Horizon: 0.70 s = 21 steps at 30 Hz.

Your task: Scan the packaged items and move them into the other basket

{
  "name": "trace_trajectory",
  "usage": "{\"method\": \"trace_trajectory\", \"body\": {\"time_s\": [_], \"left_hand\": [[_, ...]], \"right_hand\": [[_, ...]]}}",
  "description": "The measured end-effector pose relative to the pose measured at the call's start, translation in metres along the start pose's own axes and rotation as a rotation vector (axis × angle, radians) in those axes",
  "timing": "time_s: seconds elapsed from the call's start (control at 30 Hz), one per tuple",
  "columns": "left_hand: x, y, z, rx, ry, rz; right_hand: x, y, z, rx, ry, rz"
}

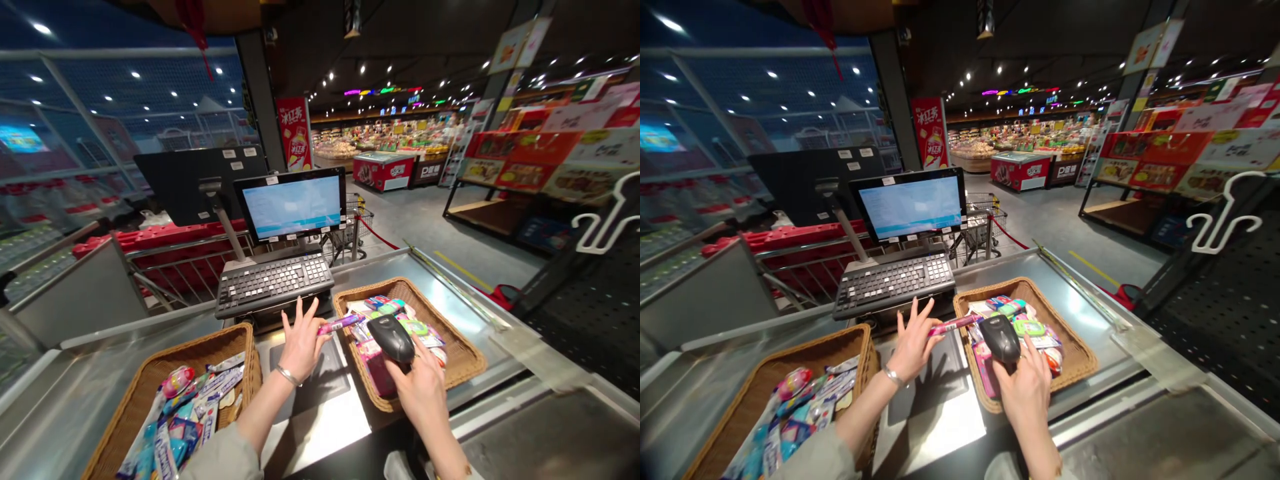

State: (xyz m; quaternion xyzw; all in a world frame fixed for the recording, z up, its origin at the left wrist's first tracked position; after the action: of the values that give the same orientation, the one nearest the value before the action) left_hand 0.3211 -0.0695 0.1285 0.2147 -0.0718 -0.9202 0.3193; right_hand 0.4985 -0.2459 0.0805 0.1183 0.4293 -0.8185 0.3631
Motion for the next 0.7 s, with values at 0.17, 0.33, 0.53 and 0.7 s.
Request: {"method": "trace_trajectory", "body": {"time_s": [0.17, 0.33, 0.53, 0.7], "left_hand": [[-0.009, 0.012, -0.012, 0.005, 0.015, -0.050], [-0.019, 0.023, -0.025, -0.006, 0.019, -0.098], [-0.031, 0.039, -0.037, -0.051, 0.005, -0.124], [-0.039, 0.051, -0.055, -0.052, -0.008, -0.126]], "right_hand": [[-0.006, 0.014, 0.008, 0.037, 0.047, -0.030], [-0.013, 0.030, 0.013, 0.066, 0.094, -0.076], [-0.019, 0.048, 0.021, 0.068, 0.110, -0.128], [-0.021, 0.061, 0.028, 0.066, 0.120, -0.174]]}}
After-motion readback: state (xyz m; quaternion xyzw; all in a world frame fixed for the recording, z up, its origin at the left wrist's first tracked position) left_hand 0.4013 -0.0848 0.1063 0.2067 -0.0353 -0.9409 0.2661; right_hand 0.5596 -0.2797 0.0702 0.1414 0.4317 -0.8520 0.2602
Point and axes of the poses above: each hand's wrist, its own x-axis away from the middle knuckle, its own z-axis out of the back of the hand, y = z × x, the point moved 3 cm from there along -x, towards the middle knuckle, and after that the axes turned 5 degrees about y, right-handed, at the moved point
